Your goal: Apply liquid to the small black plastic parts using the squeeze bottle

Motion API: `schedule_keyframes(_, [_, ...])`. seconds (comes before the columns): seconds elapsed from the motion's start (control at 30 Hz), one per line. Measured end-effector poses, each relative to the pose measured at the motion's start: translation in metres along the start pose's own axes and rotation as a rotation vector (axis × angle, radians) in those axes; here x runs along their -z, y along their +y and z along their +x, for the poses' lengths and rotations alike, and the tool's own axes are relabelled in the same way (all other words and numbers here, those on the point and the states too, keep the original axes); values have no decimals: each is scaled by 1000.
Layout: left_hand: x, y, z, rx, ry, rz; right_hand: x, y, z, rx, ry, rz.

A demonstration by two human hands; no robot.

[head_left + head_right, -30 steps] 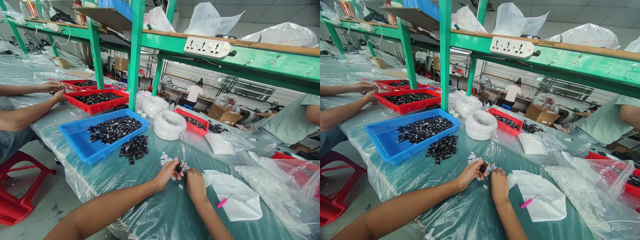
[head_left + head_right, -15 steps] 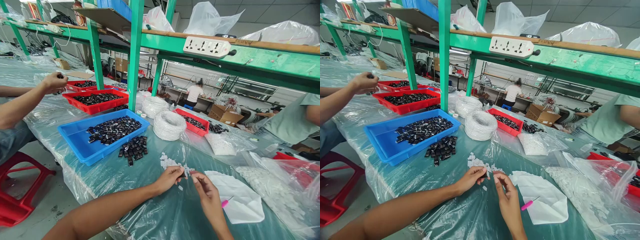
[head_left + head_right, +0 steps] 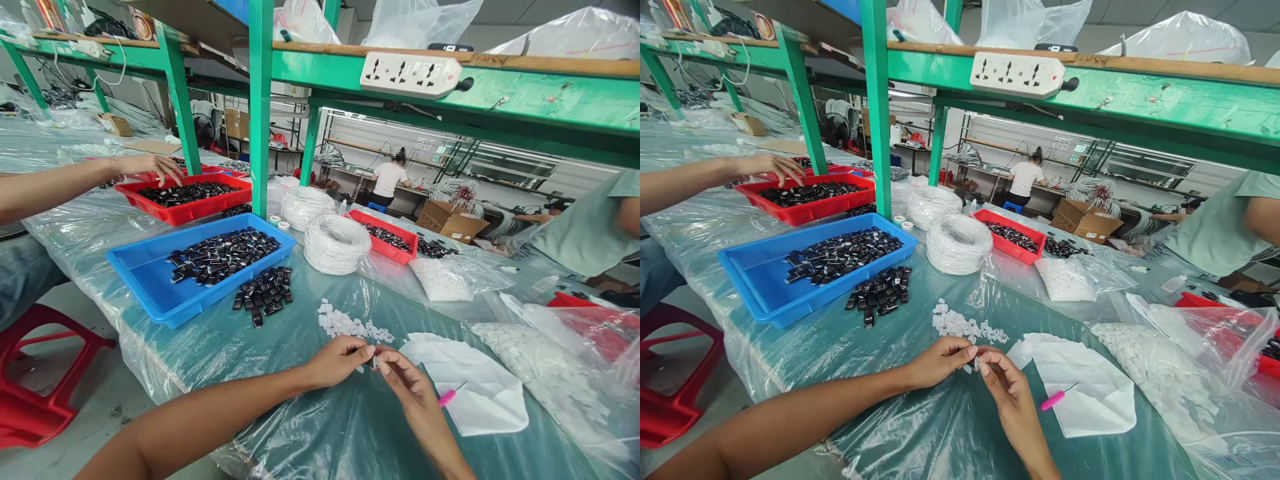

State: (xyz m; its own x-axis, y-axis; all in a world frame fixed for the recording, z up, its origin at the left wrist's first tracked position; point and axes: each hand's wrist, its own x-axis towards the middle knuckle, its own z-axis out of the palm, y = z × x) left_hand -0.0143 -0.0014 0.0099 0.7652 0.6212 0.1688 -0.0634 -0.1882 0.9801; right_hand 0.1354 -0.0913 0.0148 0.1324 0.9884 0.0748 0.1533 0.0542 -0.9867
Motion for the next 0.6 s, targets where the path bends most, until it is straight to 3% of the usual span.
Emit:
schedule_keyframes(0.13, [0,1,0,-49,19,67,-2,2,-1,-36,0,66])
schedule_keyframes(0.4, [-4,4,-3,-87,88,132,-17,7,-2,-113,42,420])
schedule_keyframes(0.6, [-6,3,-4,-79,93,133,-21,7,-2,-138,41,521])
